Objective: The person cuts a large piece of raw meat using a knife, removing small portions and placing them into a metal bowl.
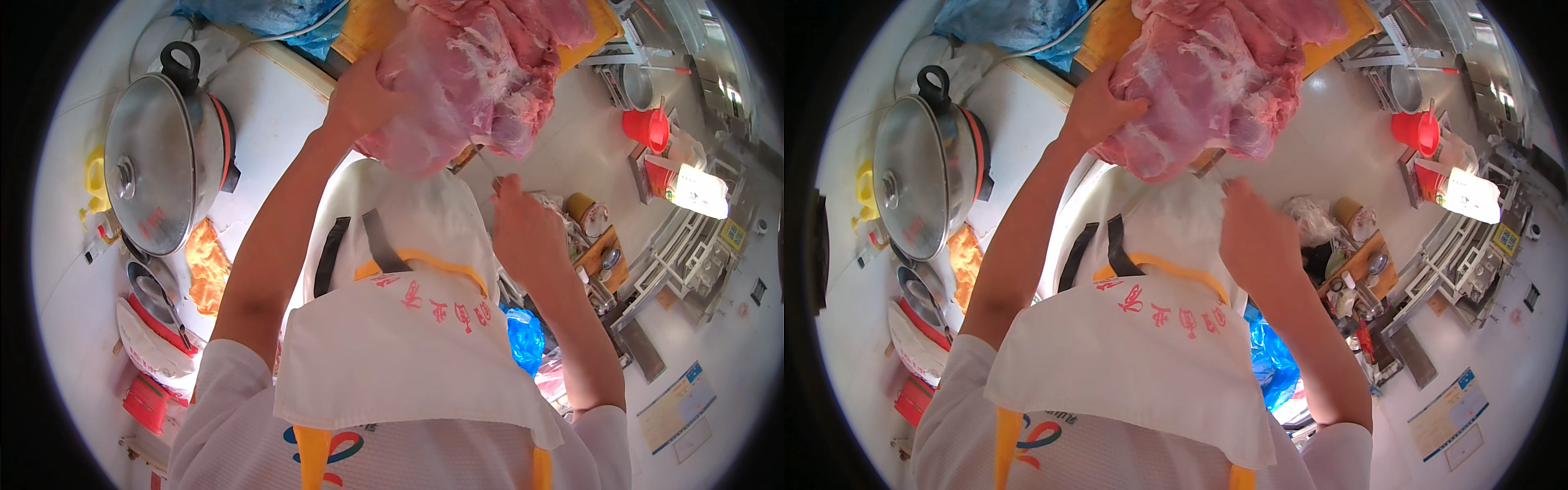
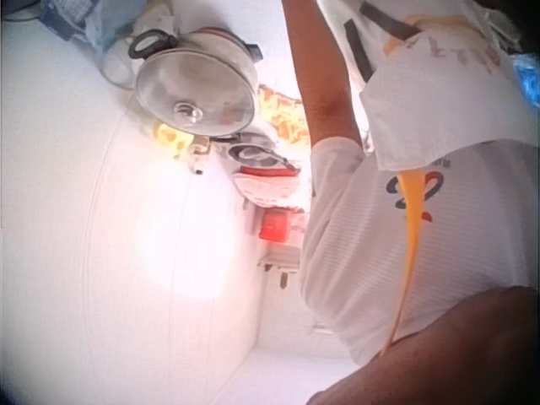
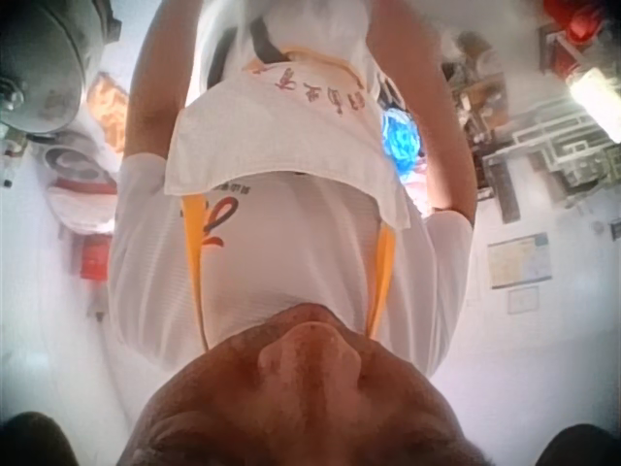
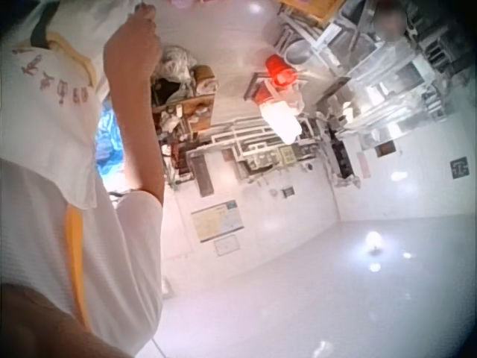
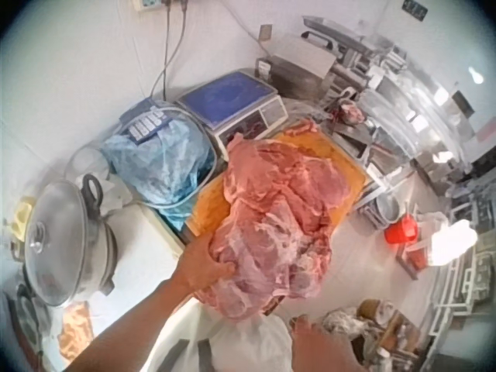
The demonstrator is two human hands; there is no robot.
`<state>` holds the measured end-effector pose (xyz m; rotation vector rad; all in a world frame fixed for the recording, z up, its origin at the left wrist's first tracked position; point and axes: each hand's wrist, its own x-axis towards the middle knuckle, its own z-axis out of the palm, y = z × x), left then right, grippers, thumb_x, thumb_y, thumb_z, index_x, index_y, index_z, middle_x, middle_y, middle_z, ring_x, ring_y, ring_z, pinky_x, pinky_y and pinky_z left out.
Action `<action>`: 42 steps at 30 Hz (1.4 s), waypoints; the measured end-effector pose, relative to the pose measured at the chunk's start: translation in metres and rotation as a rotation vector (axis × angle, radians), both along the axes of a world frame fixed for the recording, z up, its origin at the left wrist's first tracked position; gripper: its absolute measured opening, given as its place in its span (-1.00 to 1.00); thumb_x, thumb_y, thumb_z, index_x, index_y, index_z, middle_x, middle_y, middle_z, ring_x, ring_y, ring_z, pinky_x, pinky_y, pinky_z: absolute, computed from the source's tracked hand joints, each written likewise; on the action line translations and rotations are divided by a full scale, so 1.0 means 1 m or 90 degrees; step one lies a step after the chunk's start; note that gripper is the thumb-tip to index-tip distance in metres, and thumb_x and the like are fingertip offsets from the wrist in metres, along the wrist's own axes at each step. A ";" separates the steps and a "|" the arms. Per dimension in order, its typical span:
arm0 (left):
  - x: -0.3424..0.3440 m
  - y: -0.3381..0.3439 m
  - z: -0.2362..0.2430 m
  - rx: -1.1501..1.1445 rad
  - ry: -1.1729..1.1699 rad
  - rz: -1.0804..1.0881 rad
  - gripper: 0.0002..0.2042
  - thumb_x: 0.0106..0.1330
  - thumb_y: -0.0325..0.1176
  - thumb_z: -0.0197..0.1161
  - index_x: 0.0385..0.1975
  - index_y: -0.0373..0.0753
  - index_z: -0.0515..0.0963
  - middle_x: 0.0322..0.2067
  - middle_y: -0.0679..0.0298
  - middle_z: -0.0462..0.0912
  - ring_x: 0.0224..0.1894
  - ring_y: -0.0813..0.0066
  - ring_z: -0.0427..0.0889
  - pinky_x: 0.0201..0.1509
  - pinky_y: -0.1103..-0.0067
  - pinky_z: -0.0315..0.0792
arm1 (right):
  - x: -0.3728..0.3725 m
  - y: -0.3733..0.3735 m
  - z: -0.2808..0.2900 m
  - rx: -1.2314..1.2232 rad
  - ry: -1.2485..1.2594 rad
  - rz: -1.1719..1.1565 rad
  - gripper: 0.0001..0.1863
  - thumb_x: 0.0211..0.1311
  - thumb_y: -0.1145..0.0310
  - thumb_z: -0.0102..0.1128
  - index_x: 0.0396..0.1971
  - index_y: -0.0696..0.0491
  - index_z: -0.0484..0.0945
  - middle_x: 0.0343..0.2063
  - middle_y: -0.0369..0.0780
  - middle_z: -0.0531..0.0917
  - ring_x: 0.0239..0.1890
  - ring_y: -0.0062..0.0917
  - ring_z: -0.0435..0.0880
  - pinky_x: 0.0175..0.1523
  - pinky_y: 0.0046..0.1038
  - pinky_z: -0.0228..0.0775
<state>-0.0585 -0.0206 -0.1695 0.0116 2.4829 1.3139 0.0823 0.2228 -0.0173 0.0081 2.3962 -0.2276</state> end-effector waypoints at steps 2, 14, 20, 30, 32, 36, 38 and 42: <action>-0.001 0.002 0.003 -0.009 -0.013 -0.012 -0.23 -0.04 -0.15 0.56 0.23 -0.35 0.51 0.05 -0.03 0.72 0.06 0.09 0.73 0.20 0.35 0.57 | -0.004 0.001 -0.007 0.002 -0.011 -0.025 -0.76 0.54 0.34 -0.07 0.07 0.10 0.42 -0.23 0.01 0.74 -0.14 0.02 0.76 -0.01 -0.01 0.63; 0.002 -0.004 -0.008 0.020 0.026 -0.021 -0.30 -0.01 -0.07 0.51 0.17 -0.28 0.56 -0.03 0.02 0.75 0.00 0.09 0.74 0.13 0.35 0.58 | 0.036 0.017 -0.019 -0.041 0.052 -0.039 -0.76 0.55 0.34 -0.03 0.07 0.10 0.42 -0.21 0.05 0.73 -0.22 0.08 0.75 -0.13 0.09 0.58; 0.001 -0.003 -0.010 0.007 0.024 -0.032 -0.29 -0.02 -0.07 0.52 0.17 -0.28 0.55 -0.03 0.02 0.75 0.01 0.09 0.74 0.15 0.34 0.58 | 0.081 0.055 -0.050 0.022 0.045 -0.075 -0.77 0.55 0.34 -0.03 0.07 0.08 0.44 -0.28 -0.02 0.71 -0.19 -0.01 0.76 -0.15 0.01 0.61; -0.001 -0.003 -0.010 -0.004 0.003 -0.055 -0.22 -0.01 -0.16 0.59 0.26 -0.34 0.49 0.07 0.04 0.72 0.08 0.21 0.71 0.23 0.38 0.56 | 0.056 0.027 -0.062 0.015 0.030 -0.059 -0.78 0.57 0.34 -0.05 0.08 0.06 0.42 -0.22 -0.04 0.72 -0.20 -0.03 0.76 -0.14 -0.01 0.61; -0.001 -0.002 -0.008 0.013 -0.007 -0.054 -0.22 -0.01 -0.16 0.59 0.26 -0.34 0.49 0.07 0.05 0.72 0.08 0.22 0.71 0.22 0.38 0.56 | 0.089 0.054 -0.086 -0.008 0.073 -0.062 -0.78 0.57 0.33 -0.05 0.08 0.06 0.41 -0.23 -0.02 0.71 -0.21 0.00 0.76 -0.14 0.01 0.60; 0.000 -0.006 -0.013 0.001 -0.022 -0.049 -0.23 0.00 -0.16 0.59 0.25 -0.33 0.50 0.05 0.07 0.72 0.06 0.25 0.71 0.20 0.39 0.57 | 0.101 0.050 -0.052 -0.035 0.018 -0.124 -0.78 0.57 0.33 -0.06 0.07 0.07 0.42 -0.23 0.01 0.72 -0.20 0.07 0.74 -0.12 0.06 0.58; -0.001 -0.006 -0.011 0.035 -0.049 -0.042 -0.24 -0.03 -0.12 0.57 0.21 -0.33 0.51 0.01 0.04 0.73 0.03 0.20 0.72 0.18 0.38 0.58 | 0.096 0.034 -0.046 -0.123 0.129 -0.061 -0.77 0.57 0.32 -0.06 0.08 0.08 0.41 -0.21 0.04 0.72 -0.19 0.10 0.73 -0.11 0.08 0.57; 0.000 -0.003 -0.014 0.077 -0.007 -0.030 -0.25 -0.06 -0.09 0.56 0.17 -0.35 0.52 -0.01 0.03 0.74 0.02 0.20 0.73 0.16 0.36 0.58 | 0.066 0.024 -0.063 -0.048 0.049 -0.120 -0.76 0.59 0.31 -0.07 0.09 0.08 0.41 -0.20 0.04 0.72 -0.18 0.10 0.73 -0.07 0.09 0.56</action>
